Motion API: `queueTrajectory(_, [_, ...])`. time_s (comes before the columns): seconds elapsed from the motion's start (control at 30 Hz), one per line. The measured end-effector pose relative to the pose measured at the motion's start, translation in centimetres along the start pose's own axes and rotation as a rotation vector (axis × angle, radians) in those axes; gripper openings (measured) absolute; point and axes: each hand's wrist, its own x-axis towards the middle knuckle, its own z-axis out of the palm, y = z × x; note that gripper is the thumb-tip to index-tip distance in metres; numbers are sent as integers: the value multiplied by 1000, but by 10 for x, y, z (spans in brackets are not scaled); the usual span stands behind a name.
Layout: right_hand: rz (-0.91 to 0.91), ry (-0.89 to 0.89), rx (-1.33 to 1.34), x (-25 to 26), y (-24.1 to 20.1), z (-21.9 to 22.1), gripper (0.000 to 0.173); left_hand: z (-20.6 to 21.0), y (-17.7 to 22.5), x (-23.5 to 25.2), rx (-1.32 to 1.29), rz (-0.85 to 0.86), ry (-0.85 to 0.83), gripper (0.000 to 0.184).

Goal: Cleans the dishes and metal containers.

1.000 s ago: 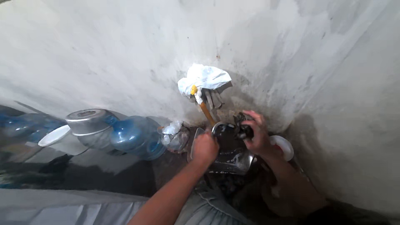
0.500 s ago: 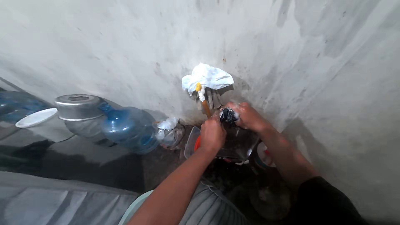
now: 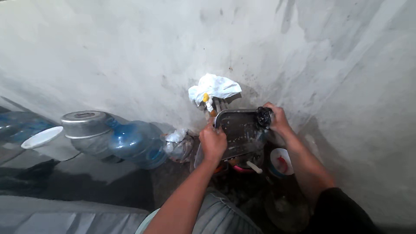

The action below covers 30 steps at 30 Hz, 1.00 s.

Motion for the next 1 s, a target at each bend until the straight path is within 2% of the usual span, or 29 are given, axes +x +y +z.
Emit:
queueTrajectory(0.1, [226, 234, 163, -11, -7, 18, 56, 4, 2, -1, -52, -9, 40, 19])
queueTrajectory(0.17, [403, 361, 121, -15, -18, 33, 56, 7, 1, -1, -85, -1, 82, 20])
queueTrajectory(0.23, [586, 393, 38, -23, -29, 44, 48, 9, 1, 0, -138, -12, 129, 22])
queueTrajectory(0.3, [722, 377, 45, -32, -36, 54, 50, 9, 1, 1, -203, -40, 168, 23])
queueTrajectory(0.37, [770, 494, 159, -37, -42, 63, 51, 12, -2, 3, -264, -51, 183, 23])
queueTrajectory(0.47, [787, 780, 373, -37, -56, 75, 52, 18, -5, 3, -411, -85, 198, 23])
queueTrajectory(0.57, [900, 973, 403, -31, -74, 80, 48, 25, -8, 3, -560, -104, 194, 28])
queueTrajectory(0.63, [993, 1019, 369, -27, -83, 81, 48, 30, -8, 1, -641, -103, 186, 30])
queueTrajectory(0.7, [1002, 1043, 393, -26, -92, 83, 58, 35, -4, -2, -720, -110, 172, 32])
queueTrajectory(0.9, [783, 982, 517, -43, -131, 124, 47, 47, 18, -7, -943, -130, 204, 33])
queueTrajectory(1.0, [894, 899, 580, -52, -147, 142, 58, 50, 23, -5, -970, -191, 234, 38])
